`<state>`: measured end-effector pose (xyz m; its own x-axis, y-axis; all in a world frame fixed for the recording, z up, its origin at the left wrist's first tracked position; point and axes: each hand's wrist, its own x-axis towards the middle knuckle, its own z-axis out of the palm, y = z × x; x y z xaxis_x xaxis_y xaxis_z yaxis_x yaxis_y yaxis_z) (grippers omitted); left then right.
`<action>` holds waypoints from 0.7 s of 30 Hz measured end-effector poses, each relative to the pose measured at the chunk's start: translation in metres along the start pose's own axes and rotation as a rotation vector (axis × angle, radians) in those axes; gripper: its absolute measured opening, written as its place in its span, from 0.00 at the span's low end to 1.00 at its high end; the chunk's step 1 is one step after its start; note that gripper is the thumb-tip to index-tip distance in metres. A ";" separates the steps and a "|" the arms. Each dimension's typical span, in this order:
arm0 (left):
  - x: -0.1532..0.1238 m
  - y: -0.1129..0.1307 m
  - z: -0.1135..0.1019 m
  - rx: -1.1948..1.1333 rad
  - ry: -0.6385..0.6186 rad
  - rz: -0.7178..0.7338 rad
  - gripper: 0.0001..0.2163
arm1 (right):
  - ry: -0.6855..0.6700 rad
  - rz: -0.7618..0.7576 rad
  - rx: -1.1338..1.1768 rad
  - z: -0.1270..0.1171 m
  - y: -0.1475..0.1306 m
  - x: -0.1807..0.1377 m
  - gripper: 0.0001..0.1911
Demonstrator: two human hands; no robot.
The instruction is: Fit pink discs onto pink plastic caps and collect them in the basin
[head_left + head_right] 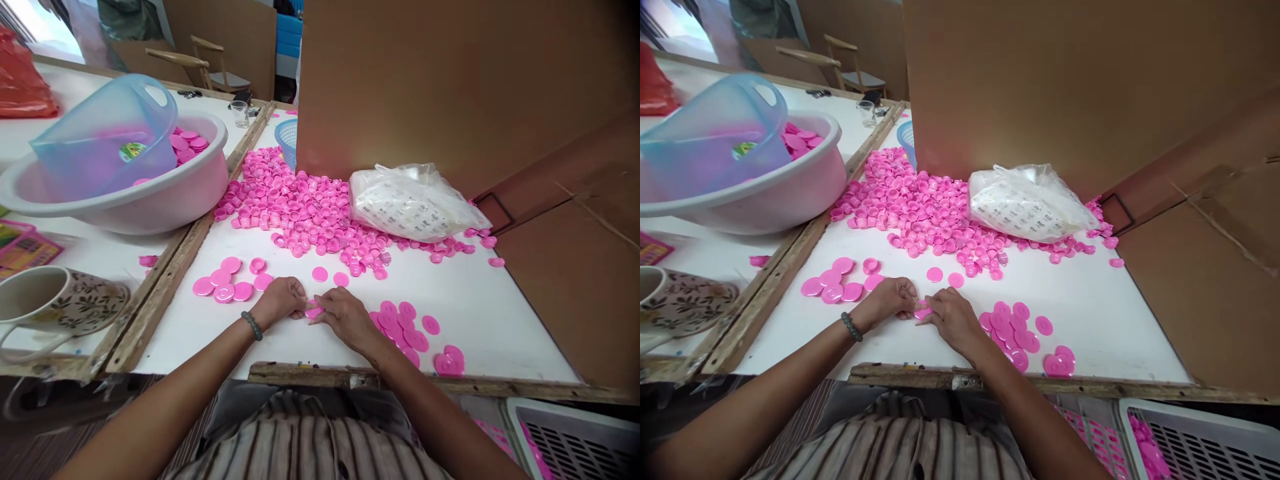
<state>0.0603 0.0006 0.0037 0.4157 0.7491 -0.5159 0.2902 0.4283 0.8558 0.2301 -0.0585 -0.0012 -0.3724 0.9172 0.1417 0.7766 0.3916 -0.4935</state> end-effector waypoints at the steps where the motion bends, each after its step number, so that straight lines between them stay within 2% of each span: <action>1: 0.001 0.002 0.000 -0.009 -0.001 -0.032 0.13 | -0.006 -0.007 -0.014 0.001 0.001 0.001 0.10; 4: 0.003 0.006 0.001 -0.023 -0.002 -0.089 0.12 | -0.004 -0.017 -0.014 0.003 0.003 0.001 0.10; 7: 0.003 0.007 0.001 -0.014 -0.012 -0.087 0.12 | 0.046 0.018 0.033 0.004 0.002 -0.002 0.11; 12: -0.001 0.000 0.000 -0.019 -0.034 0.042 0.10 | 0.094 0.028 0.086 0.007 -0.006 -0.006 0.15; 14: -0.004 -0.005 0.001 -0.030 -0.040 0.098 0.11 | 0.101 0.083 0.023 0.006 -0.010 -0.005 0.13; 16: -0.007 -0.011 0.001 -0.034 -0.042 0.134 0.13 | 0.117 0.170 -0.021 0.003 -0.013 -0.003 0.16; 19: -0.011 -0.015 0.001 -0.076 -0.039 0.125 0.13 | 0.032 0.181 0.074 -0.003 -0.012 0.001 0.18; 21: -0.012 -0.014 0.002 -0.119 -0.034 0.085 0.14 | -0.077 0.107 0.152 -0.008 -0.009 0.003 0.13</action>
<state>0.0527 -0.0151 -0.0028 0.4642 0.7682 -0.4409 0.1496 0.4226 0.8939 0.2260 -0.0586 0.0110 -0.3340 0.9424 0.0182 0.7305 0.2710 -0.6268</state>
